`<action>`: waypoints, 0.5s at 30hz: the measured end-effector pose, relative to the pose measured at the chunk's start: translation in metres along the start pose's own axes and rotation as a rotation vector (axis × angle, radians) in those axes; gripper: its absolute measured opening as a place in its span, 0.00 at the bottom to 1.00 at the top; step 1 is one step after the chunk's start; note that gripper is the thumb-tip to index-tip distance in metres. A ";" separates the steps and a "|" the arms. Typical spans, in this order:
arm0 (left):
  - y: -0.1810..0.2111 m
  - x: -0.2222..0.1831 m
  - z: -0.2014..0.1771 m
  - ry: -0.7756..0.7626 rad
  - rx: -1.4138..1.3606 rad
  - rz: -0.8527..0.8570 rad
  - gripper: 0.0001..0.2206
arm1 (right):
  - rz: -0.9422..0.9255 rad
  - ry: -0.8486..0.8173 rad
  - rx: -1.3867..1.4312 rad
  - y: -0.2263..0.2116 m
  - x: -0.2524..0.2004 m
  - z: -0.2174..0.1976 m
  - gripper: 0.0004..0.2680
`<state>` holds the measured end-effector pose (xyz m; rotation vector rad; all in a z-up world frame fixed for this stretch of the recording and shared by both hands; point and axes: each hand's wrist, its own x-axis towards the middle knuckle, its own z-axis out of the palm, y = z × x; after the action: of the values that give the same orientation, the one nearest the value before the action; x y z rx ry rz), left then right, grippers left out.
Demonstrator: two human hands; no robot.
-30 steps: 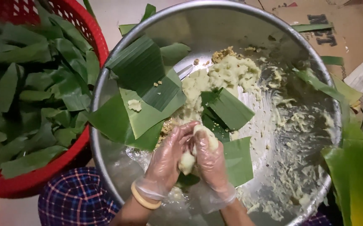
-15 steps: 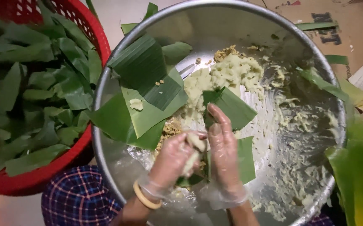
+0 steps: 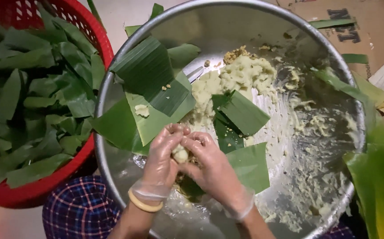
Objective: The person is portioning out dough, shaping it, and wrapping it in banana leaves to prepare traditional cakes.
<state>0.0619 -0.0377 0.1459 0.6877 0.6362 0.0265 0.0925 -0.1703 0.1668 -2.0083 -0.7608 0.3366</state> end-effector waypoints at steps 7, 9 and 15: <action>-0.016 -0.005 -0.004 -0.106 0.092 0.046 0.12 | -0.048 0.271 -0.216 0.015 -0.005 0.011 0.07; -0.020 -0.005 -0.006 -0.271 0.113 0.127 0.15 | -0.039 0.325 -0.162 0.017 -0.005 0.010 0.13; 0.018 -0.005 0.003 -0.124 0.091 0.025 0.27 | 0.601 0.101 0.807 0.022 0.007 -0.030 0.31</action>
<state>0.0624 -0.0265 0.1607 0.7789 0.5119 -0.0222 0.1216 -0.1948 0.1642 -1.4072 0.0889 0.7440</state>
